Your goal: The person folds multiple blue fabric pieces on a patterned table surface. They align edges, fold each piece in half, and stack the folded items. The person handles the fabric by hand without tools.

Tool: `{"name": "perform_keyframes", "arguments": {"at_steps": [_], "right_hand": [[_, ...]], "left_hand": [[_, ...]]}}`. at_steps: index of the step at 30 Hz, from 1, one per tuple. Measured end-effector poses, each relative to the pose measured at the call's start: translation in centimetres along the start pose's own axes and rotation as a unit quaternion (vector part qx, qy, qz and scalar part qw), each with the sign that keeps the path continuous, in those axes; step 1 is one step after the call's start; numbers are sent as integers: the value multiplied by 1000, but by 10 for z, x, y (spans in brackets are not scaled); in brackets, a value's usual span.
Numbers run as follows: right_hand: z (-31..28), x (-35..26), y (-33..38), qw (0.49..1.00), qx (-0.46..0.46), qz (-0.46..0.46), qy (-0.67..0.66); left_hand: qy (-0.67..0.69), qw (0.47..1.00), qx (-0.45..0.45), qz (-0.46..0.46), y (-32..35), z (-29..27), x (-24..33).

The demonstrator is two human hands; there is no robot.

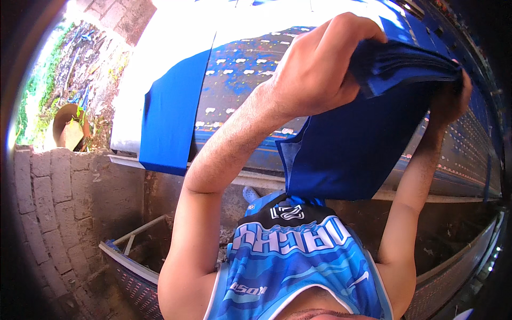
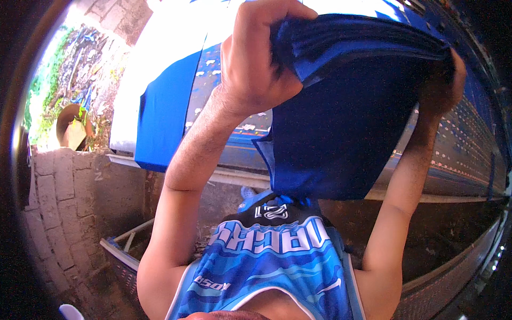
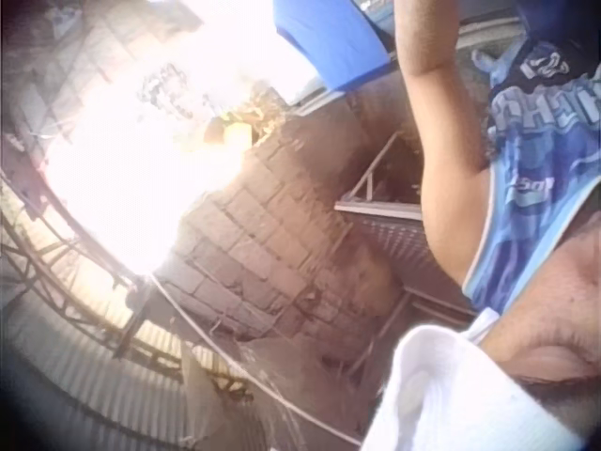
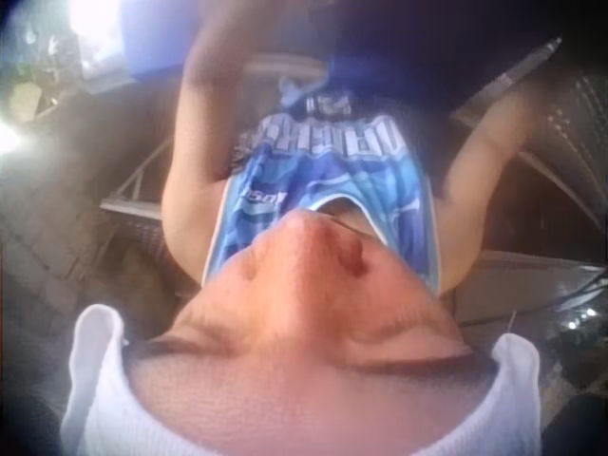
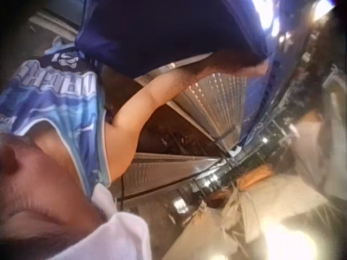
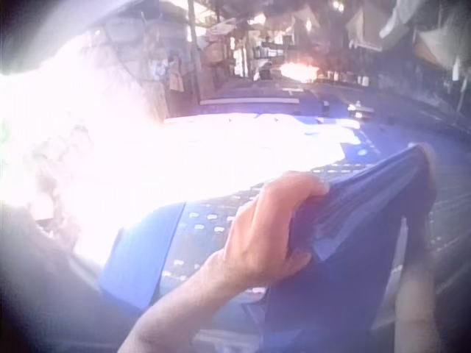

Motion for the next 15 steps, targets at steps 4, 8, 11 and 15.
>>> {"name": "perform_keyframes", "arguments": {"at_steps": [4,8,11,15], "right_hand": [[-54,-100,-43,985,44,-48,157],[-106,-143,-64,986,58,-55,145],[-112,-201,-77,988,73,-37,129],[-110,-276,-85,970,59,-87,221]], "left_hand": [[82,992,65,69,15,-67,31],[136,985,99,48,33,-124,63],[175,977,111,39,48,-163,73],[172,977,116,50,55,-212,102]]}}
Point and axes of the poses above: each hand's wrist, its own y-axis away from the middle knuckle, its own z-axis out of the palm, x = y × z, the point moved 9 cm from there along -y, towards the middle knuckle, and after that the axes turned 11 degrees about -x, right-handed, at the moved point
